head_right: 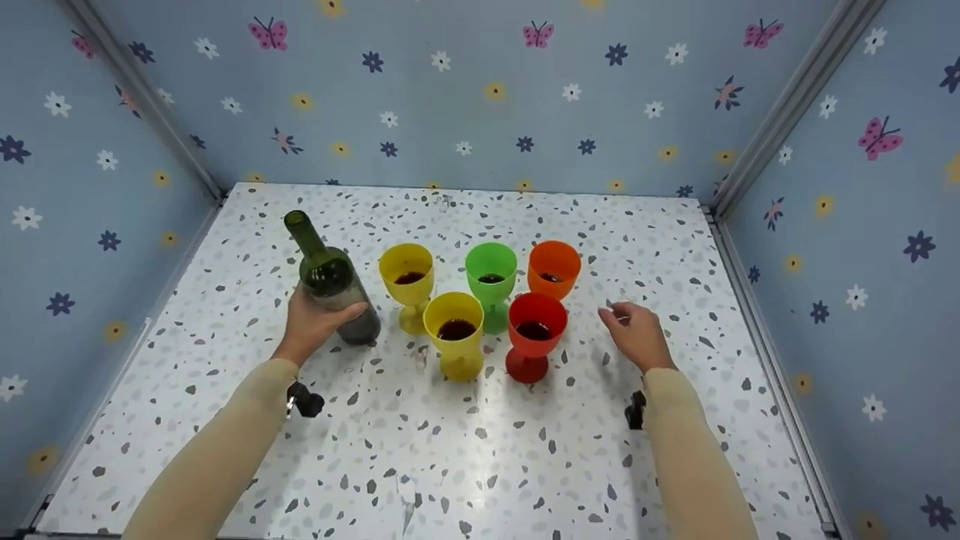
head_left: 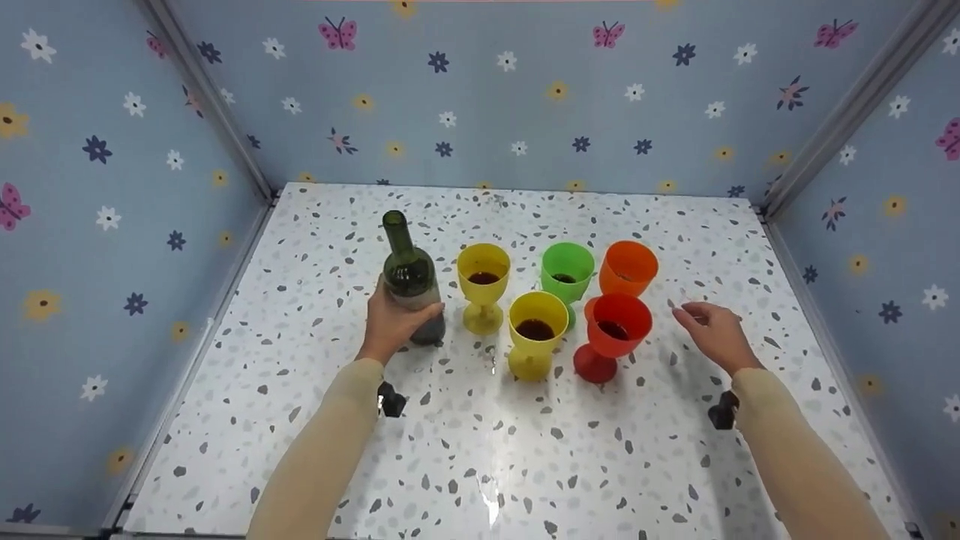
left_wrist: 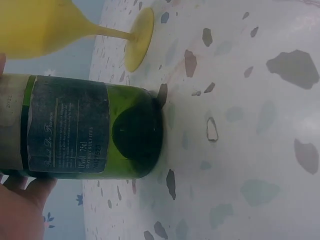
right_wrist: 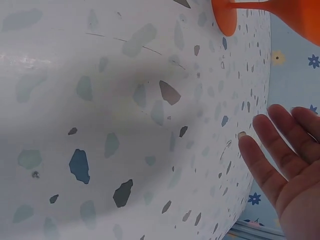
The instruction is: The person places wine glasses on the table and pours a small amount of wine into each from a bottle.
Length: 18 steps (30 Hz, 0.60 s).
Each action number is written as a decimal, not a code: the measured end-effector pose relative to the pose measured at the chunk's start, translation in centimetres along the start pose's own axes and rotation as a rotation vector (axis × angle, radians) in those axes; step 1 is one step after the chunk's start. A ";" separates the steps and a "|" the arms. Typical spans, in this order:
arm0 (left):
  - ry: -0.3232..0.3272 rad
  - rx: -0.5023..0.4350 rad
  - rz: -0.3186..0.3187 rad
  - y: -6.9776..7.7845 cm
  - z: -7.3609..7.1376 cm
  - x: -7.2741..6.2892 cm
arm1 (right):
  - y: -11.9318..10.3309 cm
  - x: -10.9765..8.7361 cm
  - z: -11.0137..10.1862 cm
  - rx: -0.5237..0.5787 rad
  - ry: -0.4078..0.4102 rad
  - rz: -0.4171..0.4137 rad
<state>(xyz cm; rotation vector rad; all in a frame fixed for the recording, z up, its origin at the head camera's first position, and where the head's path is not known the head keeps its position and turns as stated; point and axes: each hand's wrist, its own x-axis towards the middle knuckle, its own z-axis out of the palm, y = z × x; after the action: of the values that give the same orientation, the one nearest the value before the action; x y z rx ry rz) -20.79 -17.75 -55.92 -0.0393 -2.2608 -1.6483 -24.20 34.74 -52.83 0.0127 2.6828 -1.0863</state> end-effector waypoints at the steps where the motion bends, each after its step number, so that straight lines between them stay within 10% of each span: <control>1: -0.015 -0.001 -0.008 0.1 -0.1 0.1 | 0.0 0.0 0.0 -0.009 0.001 -0.005; 8: -0.120 0.007 -0.126 1.0 -1.0 0.3 | 0.1 -0.2 0.3 -0.017 -0.014 0.017; 18: -0.208 -0.068 -0.110 2.1 -2.3 0.9 | 0.2 -0.1 0.5 -0.005 -0.048 0.036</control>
<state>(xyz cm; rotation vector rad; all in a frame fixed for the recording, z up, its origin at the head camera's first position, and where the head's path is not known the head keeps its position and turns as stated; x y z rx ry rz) -20.61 -19.40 -53.11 -0.1091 -2.3957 -1.8556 -23.93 34.52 -53.28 0.0342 2.6322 -1.0560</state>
